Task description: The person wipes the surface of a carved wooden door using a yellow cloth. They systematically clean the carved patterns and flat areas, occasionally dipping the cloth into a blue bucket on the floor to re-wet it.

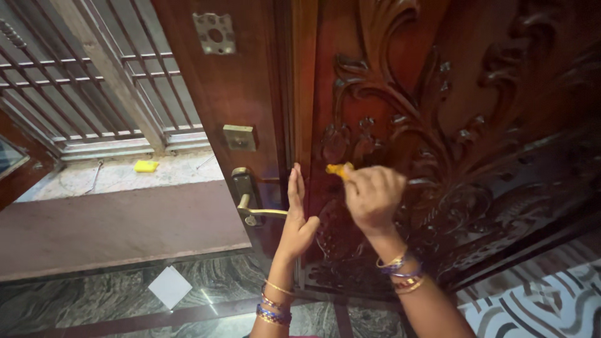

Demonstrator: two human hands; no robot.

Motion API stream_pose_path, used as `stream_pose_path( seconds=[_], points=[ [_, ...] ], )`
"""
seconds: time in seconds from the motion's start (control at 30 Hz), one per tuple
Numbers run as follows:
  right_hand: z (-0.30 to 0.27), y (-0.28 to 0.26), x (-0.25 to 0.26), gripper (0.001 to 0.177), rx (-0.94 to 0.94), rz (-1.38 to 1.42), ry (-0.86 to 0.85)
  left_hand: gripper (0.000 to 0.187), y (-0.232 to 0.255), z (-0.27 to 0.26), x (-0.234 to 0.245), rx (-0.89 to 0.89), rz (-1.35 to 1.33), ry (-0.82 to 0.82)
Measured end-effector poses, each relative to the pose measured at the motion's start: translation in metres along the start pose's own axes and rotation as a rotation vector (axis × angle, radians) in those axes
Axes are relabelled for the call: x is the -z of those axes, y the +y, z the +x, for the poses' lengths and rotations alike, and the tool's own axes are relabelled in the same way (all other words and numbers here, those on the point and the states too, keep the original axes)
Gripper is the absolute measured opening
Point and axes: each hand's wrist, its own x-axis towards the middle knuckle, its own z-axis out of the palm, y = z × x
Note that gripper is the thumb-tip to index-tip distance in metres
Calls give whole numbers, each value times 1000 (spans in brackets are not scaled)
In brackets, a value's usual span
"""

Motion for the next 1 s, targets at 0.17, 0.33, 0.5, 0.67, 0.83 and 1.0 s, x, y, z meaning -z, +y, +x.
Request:
stream_pose_path(
  seconds=[0.17,0.33,0.5,0.67,0.83,1.0],
  points=[
    [-3,-13,-7,11,-1,61,-5,110,4,0,2,28,-31,-20],
    [-44,-26,-30,21,33,79,-85,109,4,1,2,11,-11,-9],
    [-82,-28,-39,20,45,122,-289,107,7,0,6,76,-22,-11],
    [-93,-38,-28,22,-121,243,-551,106,13,1,5,-10,96,-9],
    [-49,3,37,8,-480,422,-281,100,21,-2,-14,-96,387,111],
    [6,40,58,21,-226,88,-6,86,12,-3,-64,-215,628,244]
  ],
)
